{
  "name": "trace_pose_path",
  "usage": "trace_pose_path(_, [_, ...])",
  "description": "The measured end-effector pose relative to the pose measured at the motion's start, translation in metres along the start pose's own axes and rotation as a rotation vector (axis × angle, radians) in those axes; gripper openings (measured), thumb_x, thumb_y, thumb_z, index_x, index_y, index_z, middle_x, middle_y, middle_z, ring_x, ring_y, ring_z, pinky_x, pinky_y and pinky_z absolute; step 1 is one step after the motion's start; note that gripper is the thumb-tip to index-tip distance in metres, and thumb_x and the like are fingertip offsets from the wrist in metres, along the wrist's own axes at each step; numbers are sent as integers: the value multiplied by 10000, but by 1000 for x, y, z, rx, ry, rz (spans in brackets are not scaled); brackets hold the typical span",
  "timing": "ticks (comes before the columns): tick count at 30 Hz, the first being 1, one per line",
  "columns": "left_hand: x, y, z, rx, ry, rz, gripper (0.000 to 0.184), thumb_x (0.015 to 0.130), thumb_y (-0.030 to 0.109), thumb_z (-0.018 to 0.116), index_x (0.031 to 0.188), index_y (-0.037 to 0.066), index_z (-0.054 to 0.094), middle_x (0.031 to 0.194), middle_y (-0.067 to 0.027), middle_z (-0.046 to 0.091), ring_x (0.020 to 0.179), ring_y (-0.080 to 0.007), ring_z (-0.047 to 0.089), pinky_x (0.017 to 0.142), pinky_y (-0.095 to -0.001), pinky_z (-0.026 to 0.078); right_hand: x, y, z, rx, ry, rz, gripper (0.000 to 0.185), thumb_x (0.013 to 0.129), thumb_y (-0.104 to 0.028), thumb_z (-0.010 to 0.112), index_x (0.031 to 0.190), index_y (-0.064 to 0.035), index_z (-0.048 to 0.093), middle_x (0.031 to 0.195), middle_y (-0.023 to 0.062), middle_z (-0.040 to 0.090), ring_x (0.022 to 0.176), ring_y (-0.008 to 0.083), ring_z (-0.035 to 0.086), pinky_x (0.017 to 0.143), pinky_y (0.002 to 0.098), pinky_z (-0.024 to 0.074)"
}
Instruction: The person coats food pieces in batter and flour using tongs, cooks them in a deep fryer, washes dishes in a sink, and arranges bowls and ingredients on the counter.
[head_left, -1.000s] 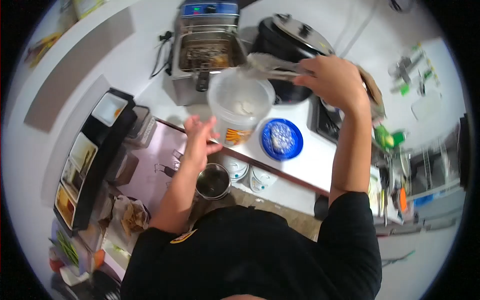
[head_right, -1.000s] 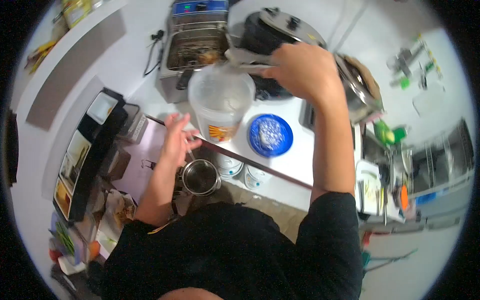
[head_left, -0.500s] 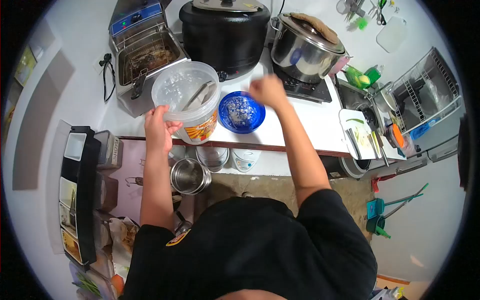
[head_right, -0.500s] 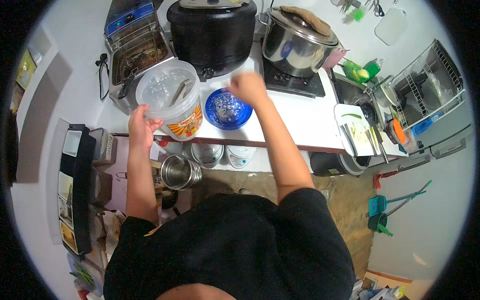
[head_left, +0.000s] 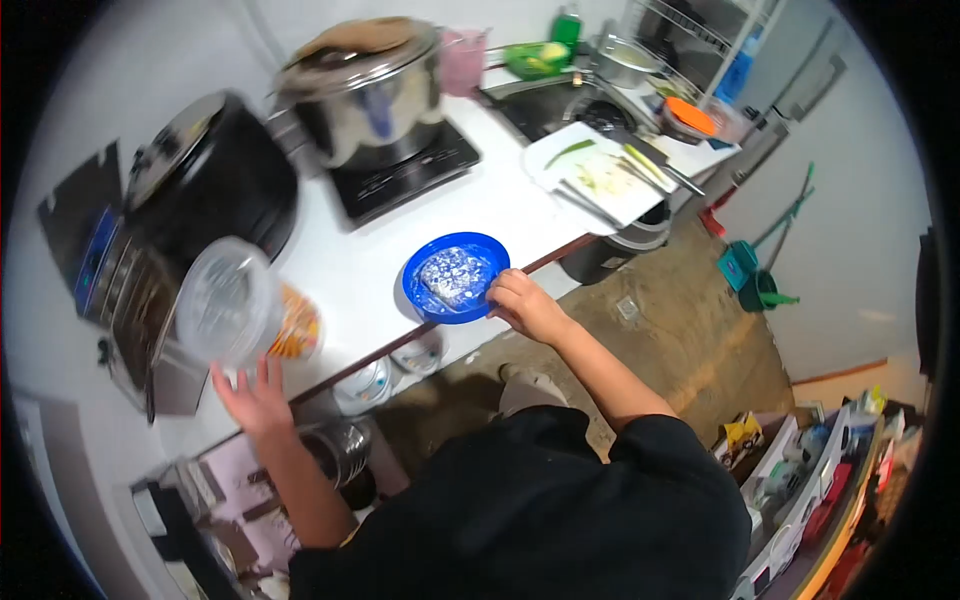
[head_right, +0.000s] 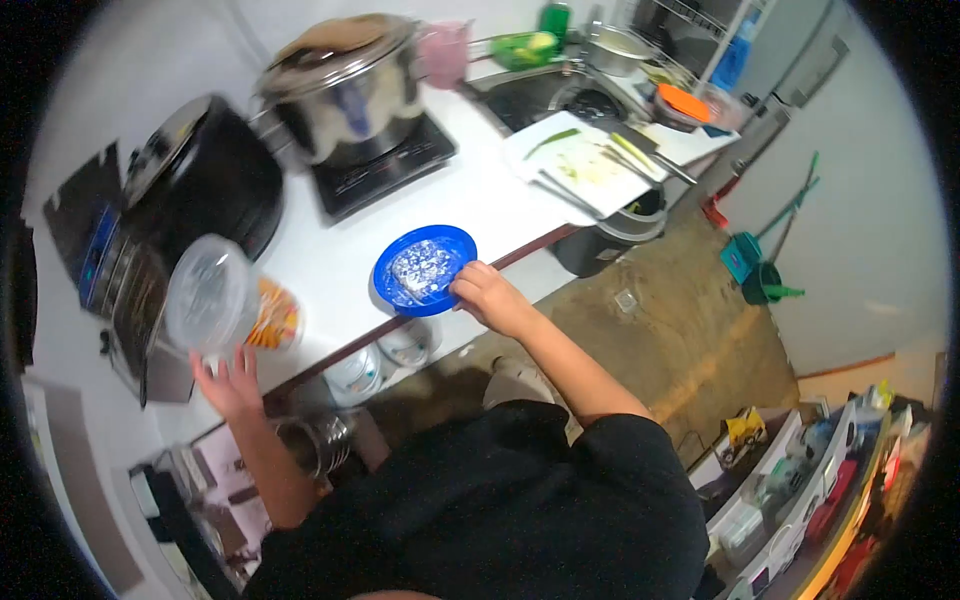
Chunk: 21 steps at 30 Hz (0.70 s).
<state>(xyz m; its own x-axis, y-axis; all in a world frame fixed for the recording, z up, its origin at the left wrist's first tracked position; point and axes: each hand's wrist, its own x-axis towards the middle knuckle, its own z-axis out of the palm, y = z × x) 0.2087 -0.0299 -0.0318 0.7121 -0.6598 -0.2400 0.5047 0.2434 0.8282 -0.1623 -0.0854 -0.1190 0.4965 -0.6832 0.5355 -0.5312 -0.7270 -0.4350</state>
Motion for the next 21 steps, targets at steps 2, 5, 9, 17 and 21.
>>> trace_pose_path(2, [-33, -30, 14, 8, -4, -81, 679, 827, 438, 554, 1345, 112, 259, 1363, -158, 168, 1126, -330, 408, 910, -483, 412, -1, 15, -46, 23, 49, 57, 266, 670, -93, 695, 886, -39, 549, 863, 99, 543, 858, 296, 511, 771, 384, 427])
trace_pose_path(5, [-75, -107, 52, 213, -210, -259, 632, 865, 496, 454, 1338, 108, 295, 1350, -137, 263, 1193, -305, 382, 953, -497, 370, 3, 63, -94, 125, 134, -19, 258, 705, -150, 686, 894, -35, 554, 869, 101, 539, 848, 293, 504, 771, 379, 414])
trace_pose_path(9, [-120, -220, 157, 48, -625, -480, 572, 918, 493, 336, 1341, 108, 316, 1304, -71, 431, 1196, -216, 412, 943, -477, 382, 17, 121, -117, 317, 176, -142, 287, 667, -85, 699, 920, -37, 572, 902, 98, 547, 891, 291, 512, 801, 374, 421])
trace_pose_path(17, [-107, -275, 326, 48, -366, -97, 330, 872, 231, 489, 1131, 28, 477, 1102, -81, 551, 997, -206, 562, 853, -350, 466, -27, 212, -153, 66, 222, 282, 373, 715, -153, 701, 1026, -11, 552, 922, 149, 532, 878, 326, 502, 742, 397, 449])
trace_pose_path(21, [-74, -287, 353, -72, -574, -86, 340, 781, 115, 538, 1101, 7, 498, 1117, -99, 544, 1085, -215, 502, 931, -363, 402, -54, 225, -127, -80, -136, 467, 331, 751, -143, 660, 1002, 26, 526, 891, 168, 505, 875, 326, 497, 726, 391, 459])
